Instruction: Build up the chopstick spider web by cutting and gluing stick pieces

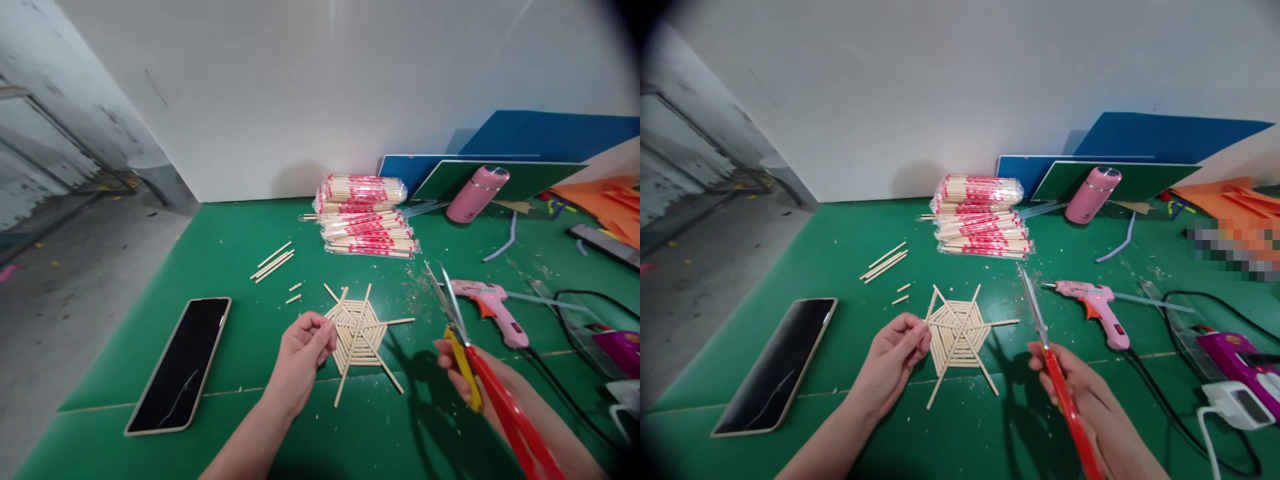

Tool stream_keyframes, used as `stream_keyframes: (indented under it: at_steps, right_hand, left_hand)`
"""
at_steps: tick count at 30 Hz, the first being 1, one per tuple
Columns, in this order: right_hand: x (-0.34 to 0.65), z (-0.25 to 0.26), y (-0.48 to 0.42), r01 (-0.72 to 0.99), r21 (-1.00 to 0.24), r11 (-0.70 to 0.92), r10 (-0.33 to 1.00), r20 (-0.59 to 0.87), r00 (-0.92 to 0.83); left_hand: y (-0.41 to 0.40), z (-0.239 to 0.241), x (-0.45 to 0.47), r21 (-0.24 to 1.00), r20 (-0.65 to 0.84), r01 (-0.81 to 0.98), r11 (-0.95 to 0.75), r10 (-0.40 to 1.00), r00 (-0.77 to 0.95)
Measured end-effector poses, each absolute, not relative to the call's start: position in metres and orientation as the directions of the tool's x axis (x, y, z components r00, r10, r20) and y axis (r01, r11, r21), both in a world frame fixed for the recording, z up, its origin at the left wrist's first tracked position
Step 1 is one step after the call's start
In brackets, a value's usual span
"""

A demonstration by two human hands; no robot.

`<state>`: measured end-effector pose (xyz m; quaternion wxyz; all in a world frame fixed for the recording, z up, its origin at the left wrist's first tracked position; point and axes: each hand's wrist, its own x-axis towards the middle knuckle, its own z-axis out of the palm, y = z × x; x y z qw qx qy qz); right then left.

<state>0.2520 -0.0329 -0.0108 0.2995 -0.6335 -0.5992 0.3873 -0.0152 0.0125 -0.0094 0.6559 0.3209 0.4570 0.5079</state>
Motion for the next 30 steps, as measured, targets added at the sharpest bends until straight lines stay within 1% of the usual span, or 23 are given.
stream_keyframes:
  at_steps: [2,3,4,6,8,10,12,15,20,23,27,30]
  right_hand:
    - [0.239,-0.007,-0.034,0.347,-0.915,-0.207,0.941,-0.284,-0.186]
    - [0.233,-0.004,-0.036,0.291,-0.925,-0.245,0.915,-0.32,-0.246]
    - [0.226,-0.001,-0.038,0.275,-0.926,-0.26,0.903,-0.334,-0.272]
    - [0.212,0.007,-0.041,0.314,-0.913,-0.262,0.897,-0.35,-0.268]
    - [0.198,0.013,-0.042,0.444,-0.861,-0.247,0.911,-0.363,-0.197]
    - [0.189,0.017,-0.041,0.569,-0.801,-0.186,0.934,-0.324,-0.152]
    - [0.186,0.018,-0.039,0.658,-0.741,-0.134,0.937,-0.312,-0.16]
    - [0.187,0.016,-0.035,0.726,-0.681,-0.094,0.921,-0.336,-0.197]
    - [0.179,0.023,-0.031,0.726,-0.687,0.005,0.909,-0.3,-0.29]
    - [0.171,0.029,-0.029,0.705,-0.709,0.025,0.905,-0.284,-0.317]
    - [0.169,0.031,-0.027,0.643,-0.763,0.061,0.907,-0.227,-0.355]
    - [0.17,0.031,-0.025,0.641,-0.764,0.077,0.906,-0.214,-0.364]
  left_hand:
    - [0.012,-0.009,-0.015,0.882,-0.271,-0.38,0.279,0.96,0.077]
    - [0.011,-0.009,-0.016,0.881,-0.269,-0.382,0.279,0.96,0.08]
    - [0.011,-0.009,-0.016,0.88,-0.268,-0.386,0.278,0.96,0.082]
    - [0.011,-0.008,-0.017,0.878,-0.265,-0.392,0.274,0.961,0.078]
    - [0.01,-0.007,-0.017,0.877,-0.262,-0.399,0.266,0.963,0.068]
    - [0.01,-0.006,-0.018,0.878,-0.259,-0.403,0.259,0.964,0.056]
    - [0.01,-0.005,-0.018,0.878,-0.259,-0.404,0.255,0.965,0.046]
    - [0.008,-0.004,-0.018,0.879,-0.265,-0.402,0.257,0.963,0.036]
    - [0.005,-0.005,-0.016,0.879,-0.264,-0.401,0.257,0.964,0.039]
    - [0.003,-0.007,-0.015,0.883,-0.259,-0.393,0.257,0.965,0.05]
    - [0.002,-0.01,-0.016,0.89,-0.247,-0.377,0.255,0.966,0.068]
    - [0.002,-0.011,-0.016,0.901,-0.239,-0.356,0.249,0.968,0.073]
